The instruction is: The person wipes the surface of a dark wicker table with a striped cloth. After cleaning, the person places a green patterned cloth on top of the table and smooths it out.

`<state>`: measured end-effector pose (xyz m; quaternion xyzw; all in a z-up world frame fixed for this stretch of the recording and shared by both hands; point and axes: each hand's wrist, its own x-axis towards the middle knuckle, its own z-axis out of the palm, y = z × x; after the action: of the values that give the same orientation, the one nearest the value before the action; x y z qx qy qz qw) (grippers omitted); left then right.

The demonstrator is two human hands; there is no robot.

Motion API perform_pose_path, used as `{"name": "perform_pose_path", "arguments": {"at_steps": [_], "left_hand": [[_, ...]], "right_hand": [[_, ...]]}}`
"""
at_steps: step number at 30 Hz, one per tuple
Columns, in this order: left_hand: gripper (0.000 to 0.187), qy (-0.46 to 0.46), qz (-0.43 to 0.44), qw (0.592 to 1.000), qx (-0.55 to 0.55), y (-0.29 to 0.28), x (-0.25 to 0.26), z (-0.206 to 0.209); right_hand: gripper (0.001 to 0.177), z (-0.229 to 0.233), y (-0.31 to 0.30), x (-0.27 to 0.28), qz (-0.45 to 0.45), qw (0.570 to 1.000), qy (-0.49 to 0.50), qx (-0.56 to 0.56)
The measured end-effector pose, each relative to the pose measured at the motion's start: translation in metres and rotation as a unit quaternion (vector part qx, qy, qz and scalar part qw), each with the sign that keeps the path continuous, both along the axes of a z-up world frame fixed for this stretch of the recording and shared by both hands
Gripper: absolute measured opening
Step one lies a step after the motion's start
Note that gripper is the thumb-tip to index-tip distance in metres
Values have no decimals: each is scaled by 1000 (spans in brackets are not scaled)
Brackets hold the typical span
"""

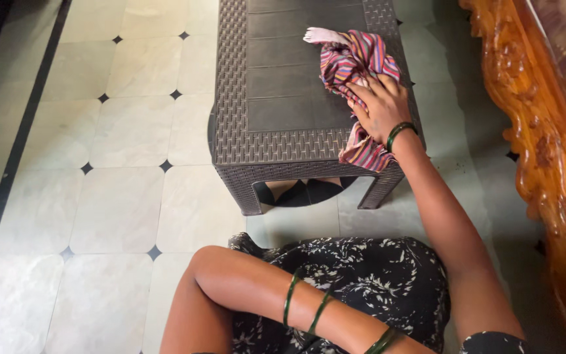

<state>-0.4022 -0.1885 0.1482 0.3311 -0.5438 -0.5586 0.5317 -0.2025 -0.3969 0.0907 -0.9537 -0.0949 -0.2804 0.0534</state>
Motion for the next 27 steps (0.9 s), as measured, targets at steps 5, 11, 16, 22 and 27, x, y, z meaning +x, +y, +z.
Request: {"name": "perform_pose_path", "arguments": {"at_steps": [5, 11, 16, 22, 27], "left_hand": [[37, 51, 38, 998, 17, -9, -27, -12], [40, 3, 62, 997, 48, -6, 6, -10], [73, -170, -230, 950, 130, 39, 105, -32], [41, -401, 101, 911, -10, 63, 179, -5], [30, -468, 462, 749, 79, 42, 234, -9]], "right_hand": [[40, -2, 1, -1, 1, 1000, 2, 7], [40, -7, -2, 0, 1, 1000, 6, 13], [41, -12, -5, 3, 2, 1000, 2, 11], [40, -14, -7, 4, 11, 1000, -1, 16], [43, -10, -4, 1, 18, 1000, 7, -2]]}}
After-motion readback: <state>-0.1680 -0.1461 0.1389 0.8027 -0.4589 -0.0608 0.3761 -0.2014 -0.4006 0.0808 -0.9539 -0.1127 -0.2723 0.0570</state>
